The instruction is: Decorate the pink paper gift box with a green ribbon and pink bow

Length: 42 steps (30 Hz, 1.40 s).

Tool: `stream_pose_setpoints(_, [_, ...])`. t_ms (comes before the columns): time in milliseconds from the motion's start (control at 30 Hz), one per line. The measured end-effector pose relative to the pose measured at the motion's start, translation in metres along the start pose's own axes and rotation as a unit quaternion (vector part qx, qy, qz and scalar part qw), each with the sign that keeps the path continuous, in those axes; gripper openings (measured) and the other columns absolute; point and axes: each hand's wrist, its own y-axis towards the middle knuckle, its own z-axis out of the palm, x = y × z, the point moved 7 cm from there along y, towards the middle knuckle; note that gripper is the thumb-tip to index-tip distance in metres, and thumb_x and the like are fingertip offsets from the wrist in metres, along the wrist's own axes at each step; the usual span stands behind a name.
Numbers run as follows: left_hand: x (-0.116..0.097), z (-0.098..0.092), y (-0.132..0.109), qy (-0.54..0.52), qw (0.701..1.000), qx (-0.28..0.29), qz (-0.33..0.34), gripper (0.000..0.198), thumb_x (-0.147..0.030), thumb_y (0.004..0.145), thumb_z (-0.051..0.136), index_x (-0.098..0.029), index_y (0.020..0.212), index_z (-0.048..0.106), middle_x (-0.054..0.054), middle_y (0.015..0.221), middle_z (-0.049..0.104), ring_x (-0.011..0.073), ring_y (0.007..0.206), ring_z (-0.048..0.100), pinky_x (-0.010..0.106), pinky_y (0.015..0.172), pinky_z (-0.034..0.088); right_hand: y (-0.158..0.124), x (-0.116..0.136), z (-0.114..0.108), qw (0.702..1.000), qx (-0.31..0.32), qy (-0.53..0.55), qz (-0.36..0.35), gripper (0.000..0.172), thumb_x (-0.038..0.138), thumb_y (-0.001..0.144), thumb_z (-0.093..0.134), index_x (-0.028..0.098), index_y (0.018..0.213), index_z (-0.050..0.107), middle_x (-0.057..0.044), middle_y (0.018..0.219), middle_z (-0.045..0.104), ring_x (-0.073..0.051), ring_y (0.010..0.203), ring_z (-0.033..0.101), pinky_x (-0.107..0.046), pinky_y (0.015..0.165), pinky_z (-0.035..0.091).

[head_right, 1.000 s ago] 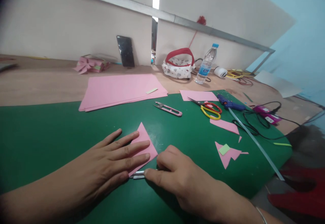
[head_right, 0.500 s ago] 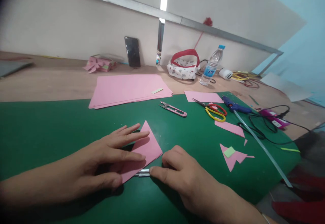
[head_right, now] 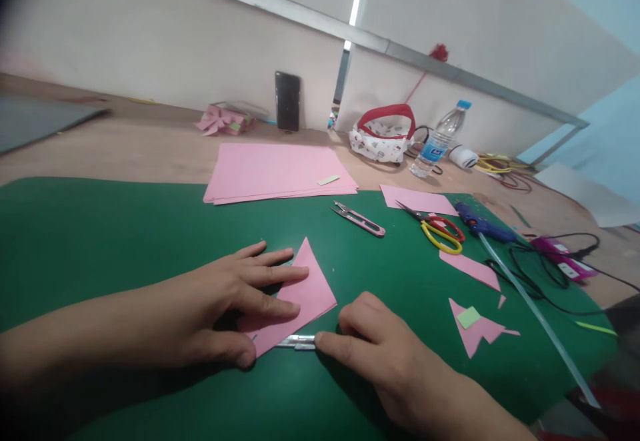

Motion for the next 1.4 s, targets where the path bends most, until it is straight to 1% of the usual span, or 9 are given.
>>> stream_pose_setpoints(467, [-0.001, 0.004, 0.005, 0.036, 0.999, -0.010, 0.006, 0.030, -0.032, 0.091, 0.049, -0.046, 0.115, 0.058, -0.009, 0.150, 0.031, 0.0247, 0.141, 0.016, 0.059, 0.111, 0.018, 0.024, 0.018, 0.009, 1.000, 0.011, 0.008, -0.015, 0.025, 0.016, 0.094, 0.045, 0.022, 0.116, 0.057, -0.003, 0.088, 0.054, -0.016, 0.083, 0.048, -0.025, 0.074, 0.042])
stream_pose_setpoints(633, [-0.004, -0.001, 0.006, 0.034, 0.999, -0.019, 0.001, 0.030, -0.030, 0.090, 0.049, -0.047, 0.114, 0.059, -0.009, 0.150, 0.033, 0.0275, 0.140, 0.019, 0.061, 0.110, 0.019, 0.032, 0.047, 0.006, 0.998, -0.001, 0.006, -0.069, 0.023, 0.028, 0.096, 0.045, 0.021, 0.106, 0.064, 0.000, 0.074, 0.054, -0.013, 0.070, 0.052, -0.022, 0.059, 0.042])
stream_pose_setpoints(733, [-0.008, -0.005, 0.006, 0.025, 1.000, -0.004, -0.005, 0.031, -0.031, 0.090, 0.050, -0.046, 0.116, 0.058, -0.007, 0.149, 0.036, 0.0291, 0.140, 0.021, 0.063, 0.108, 0.022, 0.021, 0.026, -0.017, 0.997, -0.082, 0.000, 0.006, 0.023, 0.028, 0.097, 0.043, 0.022, 0.107, 0.062, 0.000, 0.077, 0.055, -0.011, 0.067, 0.054, -0.019, 0.056, 0.043])
stream_pose_setpoints(800, [-0.011, -0.007, 0.005, 0.029, 1.000, 0.001, -0.008, 0.032, -0.029, 0.090, 0.050, -0.045, 0.117, 0.058, -0.005, 0.148, 0.037, 0.0286, 0.139, 0.022, 0.062, 0.108, 0.024, 0.004, -0.004, -0.042, 0.986, -0.153, -0.025, 0.055, 0.031, 0.018, 0.097, 0.036, 0.023, 0.120, 0.055, -0.004, 0.090, 0.057, -0.014, 0.079, 0.057, -0.024, 0.067, 0.047])
stream_pose_setpoints(933, [-0.014, -0.010, 0.003, 0.032, 0.998, -0.060, 0.008, 0.033, -0.025, 0.090, 0.048, -0.044, 0.115, 0.059, -0.003, 0.150, 0.035, 0.0282, 0.138, 0.028, 0.059, 0.108, 0.026, -0.028, -0.064, -0.095, 0.923, -0.279, -0.181, 0.196, 0.030, 0.020, 0.091, 0.045, 0.017, 0.119, 0.056, -0.008, 0.087, 0.059, -0.021, 0.079, 0.057, -0.034, 0.069, 0.046])
stream_pose_setpoints(1067, [-0.012, -0.016, -0.001, -0.035, 0.989, -0.146, 0.018, 0.035, -0.025, 0.088, 0.049, -0.034, 0.120, 0.058, 0.002, 0.142, 0.048, 0.0219, 0.126, 0.049, 0.035, 0.102, 0.041, 0.011, -0.045, -0.096, 0.933, -0.224, -0.268, 0.091, 0.021, 0.016, 0.089, 0.047, 0.014, 0.101, 0.064, -0.014, 0.101, 0.061, -0.025, 0.093, 0.056, -0.037, 0.078, 0.046])
stream_pose_setpoints(1167, [-0.007, -0.025, -0.005, -0.067, 0.980, -0.187, -0.007, 0.023, -0.029, 0.090, 0.047, -0.023, 0.096, 0.068, 0.004, 0.113, 0.066, 0.0165, 0.101, 0.062, 0.025, 0.086, 0.048, 0.062, -0.007, -0.069, 0.962, -0.105, -0.241, -0.073, 0.034, 0.002, 0.087, 0.041, 0.018, 0.107, 0.063, -0.010, 0.112, 0.061, -0.020, 0.104, 0.054, -0.033, 0.087, 0.043])
stream_pose_setpoints(1267, [-0.006, -0.027, -0.007, -0.058, 0.985, -0.160, -0.029, 0.022, -0.035, 0.082, 0.060, -0.021, 0.066, 0.065, 0.000, 0.077, 0.063, 0.0140, 0.074, 0.060, 0.023, 0.065, 0.046, 0.097, 0.008, -0.039, 0.956, 0.017, -0.240, -0.168, 0.036, 0.002, 0.088, 0.044, 0.024, 0.110, 0.062, -0.004, 0.122, 0.059, -0.021, 0.121, 0.043, -0.038, 0.095, 0.036])
stream_pose_setpoints(1400, [-0.003, -0.016, -0.006, -0.056, 0.993, -0.088, -0.064, 0.020, -0.036, 0.064, 0.079, -0.023, 0.064, 0.064, -0.003, 0.074, 0.059, 0.0145, 0.070, 0.055, 0.022, 0.059, 0.039, 0.107, -0.003, -0.030, 0.955, 0.046, -0.226, -0.188, 0.021, 0.007, 0.088, 0.050, 0.021, 0.091, 0.066, -0.003, 0.093, 0.066, -0.019, 0.108, 0.050, -0.035, 0.089, 0.036])
